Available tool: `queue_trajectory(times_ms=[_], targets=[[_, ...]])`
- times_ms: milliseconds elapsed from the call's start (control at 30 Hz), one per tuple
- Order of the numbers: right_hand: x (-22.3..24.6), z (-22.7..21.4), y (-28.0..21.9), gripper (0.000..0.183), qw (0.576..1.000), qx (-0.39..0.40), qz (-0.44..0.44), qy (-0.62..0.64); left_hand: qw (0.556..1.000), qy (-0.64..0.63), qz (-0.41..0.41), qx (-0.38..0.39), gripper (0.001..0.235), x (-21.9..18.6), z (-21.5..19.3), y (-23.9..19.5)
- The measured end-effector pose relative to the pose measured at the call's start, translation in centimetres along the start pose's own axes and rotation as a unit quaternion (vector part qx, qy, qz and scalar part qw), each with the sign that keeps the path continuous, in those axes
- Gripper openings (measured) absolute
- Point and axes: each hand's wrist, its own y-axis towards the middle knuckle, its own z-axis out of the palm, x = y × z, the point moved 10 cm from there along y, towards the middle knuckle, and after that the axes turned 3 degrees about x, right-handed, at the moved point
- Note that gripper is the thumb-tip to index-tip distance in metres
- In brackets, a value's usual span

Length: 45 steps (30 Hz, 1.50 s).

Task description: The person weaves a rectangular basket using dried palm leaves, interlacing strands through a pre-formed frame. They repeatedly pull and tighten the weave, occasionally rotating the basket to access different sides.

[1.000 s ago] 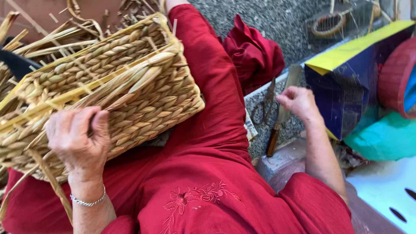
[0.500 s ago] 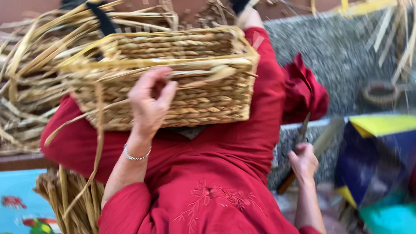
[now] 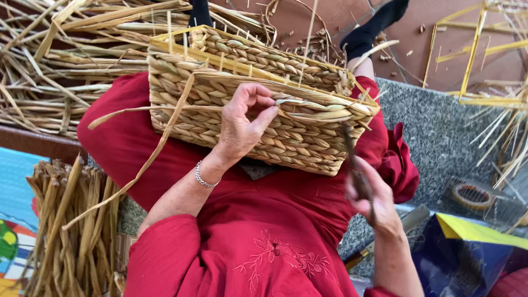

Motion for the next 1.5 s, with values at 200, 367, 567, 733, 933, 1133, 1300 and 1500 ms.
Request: queue_trajectory(times_ms=[200, 367, 567, 733, 933, 1133, 1300, 1500], targets=[[3.5, 4.9, 6.8, 0.117, 0.975, 0.13, 0.069, -0.167, 0.999, -0.02, 0.027, -0.023, 0.023, -0.1, -0.3, -0.4], [3.8, 4.4, 8.6, 0.113, 0.955, 0.131, 0.113, -0.241, 0.996, 0.027, 0.083, -0.036, 0.02, -0.9, -0.3, -1.0], [3.6, 4.2, 9.4, 0.116, 0.952, 0.135, 0.12, -0.248, 0.994, 0.035, 0.101, -0.038, 0.02, -0.9, -0.3, -0.9], [3.9, 4.7, 9.3, 0.118, 0.95, 0.145, 0.107, -0.254, 0.998, -0.011, 0.06, -0.027, 0.018, 0.1, -0.3, -0.6], [3.3, 4.7, 10.1, 0.118, 0.953, 0.139, 0.127, -0.235, 0.997, 0.008, 0.069, -0.026, 0.019, 0.1, -0.4, -0.8], [4.0, 6.4, 11.3, 0.087, 0.978, 0.164, 0.043, -0.122, 0.994, 0.043, 0.094, -0.026, 0.02, 0.0, -0.2, -1.0], [0.8, 3.9, 11.2, 0.056, 0.969, 0.027, 0.18, -0.168, 0.995, 0.043, 0.085, -0.032, 0.02, 0.5, -0.4, -0.7], [2.8, 4.6, 10.4, 0.052, 0.963, 0.032, 0.101, -0.248, 0.99, 0.078, 0.115, -0.032, 0.019, -0.7, -0.3, -0.8]])
